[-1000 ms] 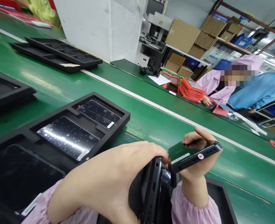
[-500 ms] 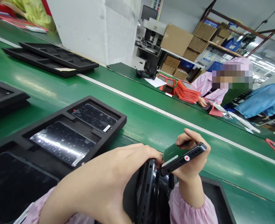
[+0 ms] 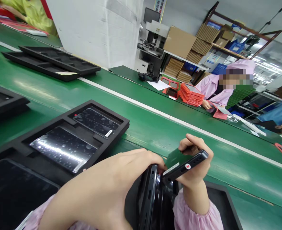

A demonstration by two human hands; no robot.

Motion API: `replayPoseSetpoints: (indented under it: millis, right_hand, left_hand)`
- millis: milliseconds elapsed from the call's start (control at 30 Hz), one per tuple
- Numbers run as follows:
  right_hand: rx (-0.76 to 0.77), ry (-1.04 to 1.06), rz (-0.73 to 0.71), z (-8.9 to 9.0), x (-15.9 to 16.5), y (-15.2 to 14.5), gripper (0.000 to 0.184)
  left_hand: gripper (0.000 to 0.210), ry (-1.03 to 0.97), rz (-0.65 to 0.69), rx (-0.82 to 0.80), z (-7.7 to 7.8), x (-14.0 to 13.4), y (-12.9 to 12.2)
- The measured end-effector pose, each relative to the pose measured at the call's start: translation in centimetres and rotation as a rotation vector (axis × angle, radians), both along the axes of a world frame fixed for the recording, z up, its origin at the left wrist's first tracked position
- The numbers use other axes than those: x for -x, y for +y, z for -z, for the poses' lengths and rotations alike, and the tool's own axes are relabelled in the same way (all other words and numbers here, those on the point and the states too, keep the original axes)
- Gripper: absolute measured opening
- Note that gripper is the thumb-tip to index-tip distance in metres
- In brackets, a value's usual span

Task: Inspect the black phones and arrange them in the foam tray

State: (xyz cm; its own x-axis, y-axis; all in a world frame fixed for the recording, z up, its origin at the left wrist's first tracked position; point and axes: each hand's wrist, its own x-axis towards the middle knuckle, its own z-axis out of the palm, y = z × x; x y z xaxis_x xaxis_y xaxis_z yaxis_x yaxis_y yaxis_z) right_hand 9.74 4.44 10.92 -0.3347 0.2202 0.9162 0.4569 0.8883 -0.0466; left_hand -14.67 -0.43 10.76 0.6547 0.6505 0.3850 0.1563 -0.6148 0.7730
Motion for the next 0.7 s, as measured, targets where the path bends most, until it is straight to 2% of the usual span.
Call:
replayPoseSetpoints:
  millis: [367,700]
  right_hand:
    - [0.019,-0.007,-0.008,-0.03,-0.17,-0.11,0.082]
    - [0.079,-0.053,0.030,-0.16,-0.32,-0.43,0.090]
  left_hand:
    - [0.056,-0.011,0.015,0.011,0.27,-0.07,-0.10]
    - [0.062,-0.003,0.014,0.012,0.07,-0.03,0.45]
